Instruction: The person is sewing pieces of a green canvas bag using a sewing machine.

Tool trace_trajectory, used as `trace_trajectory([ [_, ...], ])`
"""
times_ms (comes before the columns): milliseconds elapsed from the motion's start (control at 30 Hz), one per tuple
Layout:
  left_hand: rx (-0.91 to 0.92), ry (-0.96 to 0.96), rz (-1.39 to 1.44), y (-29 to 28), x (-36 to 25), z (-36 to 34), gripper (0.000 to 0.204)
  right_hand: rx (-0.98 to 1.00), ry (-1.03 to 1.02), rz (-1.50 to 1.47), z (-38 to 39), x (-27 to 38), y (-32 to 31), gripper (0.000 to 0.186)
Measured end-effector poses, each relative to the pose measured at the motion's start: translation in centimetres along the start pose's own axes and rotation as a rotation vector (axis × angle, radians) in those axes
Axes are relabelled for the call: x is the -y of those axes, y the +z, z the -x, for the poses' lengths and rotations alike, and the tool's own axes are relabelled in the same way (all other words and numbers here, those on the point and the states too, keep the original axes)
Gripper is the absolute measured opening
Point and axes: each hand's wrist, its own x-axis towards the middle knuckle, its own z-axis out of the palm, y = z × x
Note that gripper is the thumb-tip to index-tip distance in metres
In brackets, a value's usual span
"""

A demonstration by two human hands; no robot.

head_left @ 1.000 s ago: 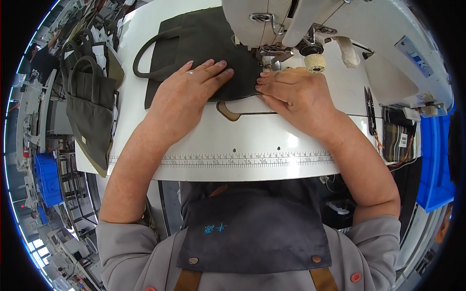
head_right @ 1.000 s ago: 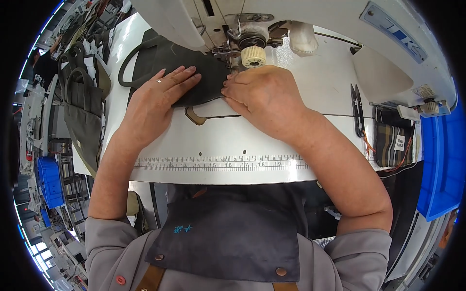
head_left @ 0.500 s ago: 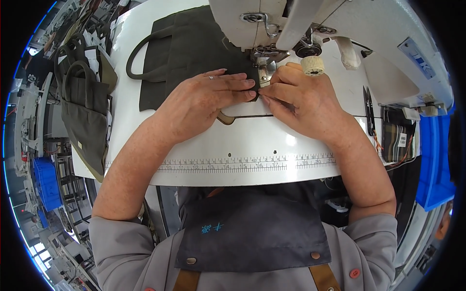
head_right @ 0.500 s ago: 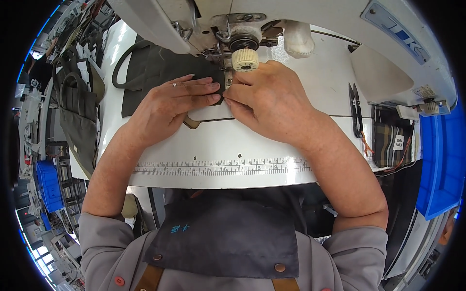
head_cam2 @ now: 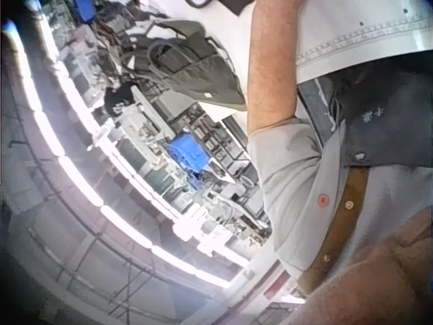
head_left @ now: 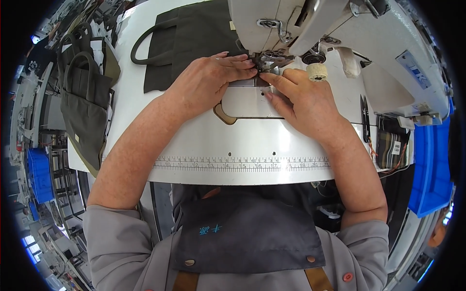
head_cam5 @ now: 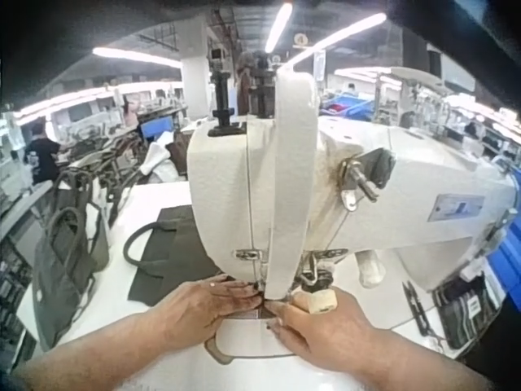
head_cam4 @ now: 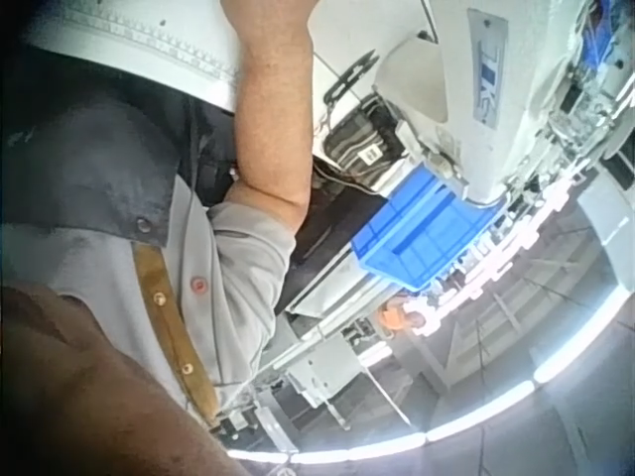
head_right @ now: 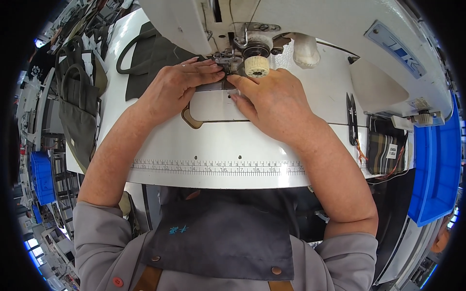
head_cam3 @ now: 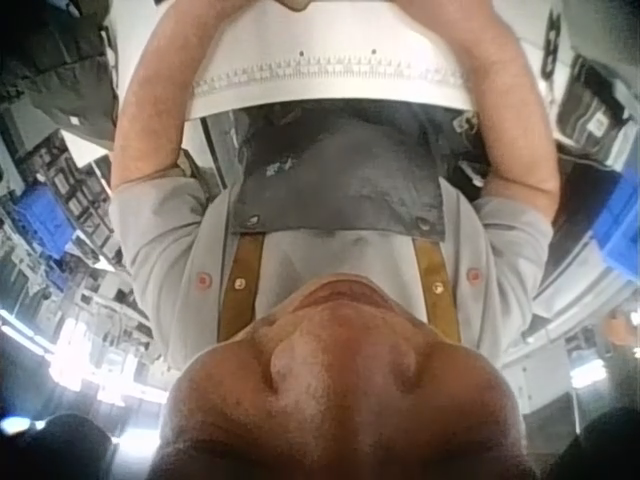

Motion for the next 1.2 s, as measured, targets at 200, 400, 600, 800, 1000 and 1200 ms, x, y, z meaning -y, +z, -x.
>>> trace_trajectory([
  [200, -0.037, -0.043, -0.031, 0.4, -0.7, 0.2, 0.051, 0.031, 0.033, 0.005, 0.0, 0.0, -0.2, 0.026],
  [400, -0.037, -0.071, -0.179, 1.1, -2.3, 1.1, 0.053, -0.007, 0.015, -0.022, -0.1, -0.3, -0.1, 0.024],
  [600, 0.068, -0.043, -0.207, -0.4, -2.8, 1.2, 0.058, 0.024, 0.044, -0.025, 0.1, -0.3, 0.0, 0.021],
  [800, 0.052, -0.027, -0.075, -0.1, -1.7, 1.4, 0.062, 0.025, 0.046, -0.034, 0.0, -0.1, 0.0, 0.022],
  [1000, 0.042, -0.057, -0.068, 0.0, -1.2, 0.9, 0.060, 0.016, 0.040, -0.028, 0.0, -0.1, 0.0, 0.023],
  [1200, 0.038, -0.061, -0.083, 0.2, -1.3, 0.9, 0.060, 0.024, 0.048, -0.031, 0.1, -0.1, 0.0, 0.023],
])
